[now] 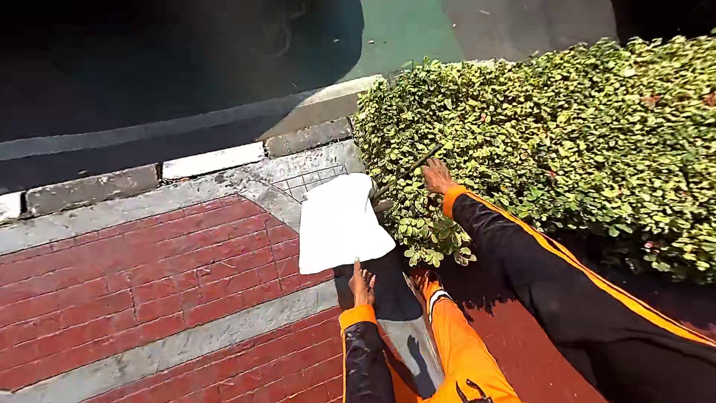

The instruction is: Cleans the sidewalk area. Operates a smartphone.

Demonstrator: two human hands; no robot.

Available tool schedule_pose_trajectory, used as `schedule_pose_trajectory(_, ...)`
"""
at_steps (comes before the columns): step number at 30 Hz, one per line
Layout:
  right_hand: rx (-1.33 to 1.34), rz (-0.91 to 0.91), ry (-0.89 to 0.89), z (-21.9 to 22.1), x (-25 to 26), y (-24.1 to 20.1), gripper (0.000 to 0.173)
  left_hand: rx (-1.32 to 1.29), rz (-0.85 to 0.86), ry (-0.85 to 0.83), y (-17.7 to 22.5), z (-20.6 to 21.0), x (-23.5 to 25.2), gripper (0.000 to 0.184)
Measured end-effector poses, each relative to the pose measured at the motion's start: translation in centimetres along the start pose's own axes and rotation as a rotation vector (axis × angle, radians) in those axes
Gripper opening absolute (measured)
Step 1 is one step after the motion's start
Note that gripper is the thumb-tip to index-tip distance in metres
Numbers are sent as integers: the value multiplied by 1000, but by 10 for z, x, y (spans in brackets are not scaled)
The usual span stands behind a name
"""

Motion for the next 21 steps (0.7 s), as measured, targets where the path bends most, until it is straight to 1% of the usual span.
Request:
schedule_pose_trajectory(2, -108, -23, 8, 14, 63, 10, 55, -19, -16, 69, -11, 14, 19, 71)
schedule_pose_trajectory(4, -186, 12, -49, 30, 98, 20, 62, -19, -45, 131, -31, 25, 36, 74)
schedule_pose_trajectory(6, -269, 39, -116, 42, 124, 27, 58, -39, -75, 168, -51, 39, 55, 78)
schedule_pose_trajectory(8, -362, 44, -139, 58, 145, 36, 49, -98, -118, 162, -69, 52, 72, 79)
schedule_pose_trajectory(9, -390, 51, -146, 62, 151, 36, 46, -136, -132, 156, -76, 57, 81, 75)
schedule_pose_trajectory(10, -416, 74, -156, 61, 153, 31, 44, -173, -137, 163, -80, 62, 91, 67)
schedule_pose_trajectory(12, -469, 161, -204, 51, 144, 8, 49, -288, -91, 213, -84, 63, 109, 45)
schedule_pose_trajectory(13, -493, 199, -232, 44, 136, -5, 52, -359, -25, 250, -78, 60, 113, 37)
schedule_pose_trajectory(14, -499, 206, -255, 36, 129, -16, 53, -426, 67, 290, -65, 55, 114, 35)
schedule_pose_trajectory(15, -495, 191, -285, 25, 122, -27, 53, -458, 154, 321, -45, 47, 113, 36)
schedule_pose_trajectory(17, -488, 116, -411, 2, 112, -50, 48, -416, 311, 356, 0, 27, 110, 36)
schedule_pose_trajectory(18, -484, 66, -503, -2, 114, -60, 46, -382, 383, 384, 23, 17, 109, 35)
schedule_pose_trajectory(20, -384, -4, -667, 7, 116, -78, 55, -352, 483, 389, 67, 1, 108, 32)
schedule_pose_trajectory(21, -306, 9, -711, 13, 111, -90, 61, -361, 503, 366, 84, -4, 108, 31)
Point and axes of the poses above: each hand's wrist, its own x-axis towards the middle knuckle, its own z-axis out of the palm, y = z × x, the point moved 2 cm from there along x, towards the middle knuckle, and after that the axes turned 11 degrees about z, right-handed, at the moved point
